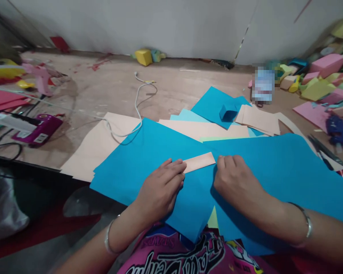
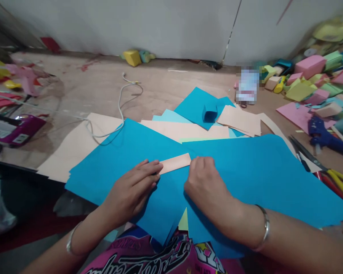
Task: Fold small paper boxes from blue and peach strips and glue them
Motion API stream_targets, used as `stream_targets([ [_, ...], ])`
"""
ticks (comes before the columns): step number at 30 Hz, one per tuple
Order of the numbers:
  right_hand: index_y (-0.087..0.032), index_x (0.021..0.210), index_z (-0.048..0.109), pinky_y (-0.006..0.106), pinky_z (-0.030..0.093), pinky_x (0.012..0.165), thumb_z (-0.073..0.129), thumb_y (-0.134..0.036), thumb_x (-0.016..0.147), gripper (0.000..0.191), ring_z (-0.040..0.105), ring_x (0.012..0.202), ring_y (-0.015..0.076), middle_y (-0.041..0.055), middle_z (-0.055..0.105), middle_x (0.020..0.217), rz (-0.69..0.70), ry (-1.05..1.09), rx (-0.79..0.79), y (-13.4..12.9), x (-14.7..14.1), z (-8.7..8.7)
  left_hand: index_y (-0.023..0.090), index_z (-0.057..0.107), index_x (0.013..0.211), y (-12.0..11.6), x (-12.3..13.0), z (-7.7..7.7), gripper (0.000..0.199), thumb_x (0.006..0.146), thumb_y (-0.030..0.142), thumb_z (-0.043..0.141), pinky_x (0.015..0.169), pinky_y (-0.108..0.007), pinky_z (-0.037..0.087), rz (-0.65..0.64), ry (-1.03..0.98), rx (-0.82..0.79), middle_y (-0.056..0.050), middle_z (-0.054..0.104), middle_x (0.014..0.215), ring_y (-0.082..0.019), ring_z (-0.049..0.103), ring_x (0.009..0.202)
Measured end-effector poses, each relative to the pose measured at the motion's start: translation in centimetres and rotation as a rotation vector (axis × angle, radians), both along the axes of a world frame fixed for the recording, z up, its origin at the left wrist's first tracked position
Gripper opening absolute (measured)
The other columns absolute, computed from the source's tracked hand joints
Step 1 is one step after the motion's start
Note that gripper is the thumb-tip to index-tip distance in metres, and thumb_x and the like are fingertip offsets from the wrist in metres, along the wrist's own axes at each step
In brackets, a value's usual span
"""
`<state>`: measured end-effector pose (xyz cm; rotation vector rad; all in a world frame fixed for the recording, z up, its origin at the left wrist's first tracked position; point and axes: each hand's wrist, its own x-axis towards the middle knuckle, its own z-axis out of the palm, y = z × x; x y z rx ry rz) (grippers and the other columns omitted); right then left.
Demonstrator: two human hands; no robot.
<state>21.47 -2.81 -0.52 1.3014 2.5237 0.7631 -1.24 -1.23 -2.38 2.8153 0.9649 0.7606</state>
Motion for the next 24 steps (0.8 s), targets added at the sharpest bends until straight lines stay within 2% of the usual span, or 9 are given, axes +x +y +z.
stream_targets([
  [6, -0.017, 0.054, 0.051, 0.036, 0.017, 0.057, 0.054, 0.005, 0.079, 0.033, 0.042, 0.056, 0.0187, 0.0039, 0.043, 0.058, -0.149, -0.010, 0.074, -0.3, -0.3, 1.1, 0.011, 0.063, 0.114, -0.2, 0.0, -0.2, 0.023, 0.094, 0.010, 0.051, 0.102, -0.053, 0.056, 0.020, -0.006, -0.011, -0.015, 0.070, 0.124, -0.029, 0.063, 0.123],
  [9, -0.013, 0.080, 0.067, 0.036, 0.018, 0.057, 0.052, -0.002, 0.088, 0.020, 0.042, 0.057, 0.0192, 0.0035, 0.046, 0.061, -0.016, 0.086, 0.105, -0.6, -0.6, 1.2, 0.011, 0.063, 0.113, -0.2, 0.0, -0.2, 0.022, 0.094, 0.010, 0.051, 0.102, -0.052, 0.056, 0.028, -0.017, -0.012, -0.015, 0.070, 0.123, -0.029, 0.063, 0.123],
  [11, -0.010, 0.097, 0.070, 0.037, 0.019, 0.057, 0.050, -0.002, 0.090, 0.023, 0.042, 0.059, 0.0198, 0.0042, 0.048, 0.063, 0.075, 0.106, 0.095, -0.7, -0.5, 0.7, 0.011, 0.063, 0.113, -0.3, 0.0, -0.2, 0.022, 0.094, 0.010, 0.051, 0.102, -0.052, 0.056, 0.031, -0.010, -0.020, -0.016, 0.070, 0.124, -0.028, 0.062, 0.125],
  [14, -0.009, 0.075, 0.070, 0.036, 0.016, 0.057, 0.050, 0.007, 0.082, 0.026, 0.039, 0.055, 0.0187, 0.0052, 0.046, 0.057, 0.027, 0.078, 0.109, -0.5, 0.0, 0.2, 0.012, 0.064, 0.114, -0.4, -0.1, -0.2, 0.023, 0.095, 0.010, 0.051, 0.103, -0.051, 0.055, 0.031, 0.000, -0.037, -0.016, 0.068, 0.127, -0.027, 0.061, 0.127],
  [16, -0.015, 0.054, 0.058, 0.036, 0.014, 0.056, 0.050, 0.008, 0.079, 0.035, 0.035, 0.052, 0.0178, 0.0049, 0.041, 0.052, -0.027, 0.100, 0.124, 0.0, 0.4, 0.4, 0.013, 0.063, 0.115, -0.5, -0.2, -0.2, 0.023, 0.095, 0.011, 0.051, 0.104, -0.051, 0.054, 0.027, -0.001, -0.040, -0.015, 0.068, 0.128, -0.027, 0.060, 0.127],
  [18, -0.018, 0.052, 0.054, 0.036, 0.016, 0.056, 0.049, 0.006, 0.081, 0.037, 0.036, 0.053, 0.0188, 0.0064, 0.044, 0.052, -0.033, 0.179, 0.135, 0.8, 0.6, 0.8, 0.013, 0.064, 0.113, -0.5, -0.3, -0.3, 0.021, 0.095, 0.010, 0.052, 0.104, -0.052, 0.054, 0.028, -0.014, -0.038, -0.014, 0.068, 0.128, -0.027, 0.060, 0.127],
  [21, -0.009, 0.092, 0.070, 0.038, 0.027, 0.062, 0.049, -0.003, 0.090, 0.022, 0.052, 0.075, 0.0258, 0.0161, 0.067, 0.084, 0.102, 0.304, 0.105, 2.2, 0.5, 0.8, 0.013, 0.064, 0.105, -0.5, -0.2, -0.5, 0.014, 0.094, 0.012, 0.055, 0.101, -0.053, 0.055, 0.049, -0.043, -0.035, -0.015, 0.068, 0.127, -0.030, 0.062, 0.124],
  [23, -0.006, 0.118, 0.066, 0.039, 0.031, 0.070, 0.050, -0.008, 0.094, 0.029, 0.055, 0.093, 0.0289, 0.0176, 0.070, 0.109, 0.214, 0.352, 0.062, 3.1, 0.4, 0.2, 0.014, 0.064, 0.104, -0.5, -0.2, -0.5, 0.013, 0.094, 0.013, 0.055, 0.101, -0.053, 0.055, 0.067, -0.036, -0.049, -0.016, 0.068, 0.127, -0.030, 0.063, 0.122],
  [24, -0.007, 0.121, 0.064, 0.039, 0.032, 0.072, 0.051, -0.010, 0.095, 0.030, 0.055, 0.097, 0.0290, 0.0162, 0.070, 0.111, 0.245, 0.370, 0.052, 3.4, 0.4, -0.1, 0.014, 0.063, 0.105, -0.5, -0.2, -0.5, 0.014, 0.095, 0.013, 0.054, 0.101, -0.053, 0.054, 0.076, -0.032, -0.060, -0.016, 0.067, 0.127, -0.029, 0.063, 0.121],
])
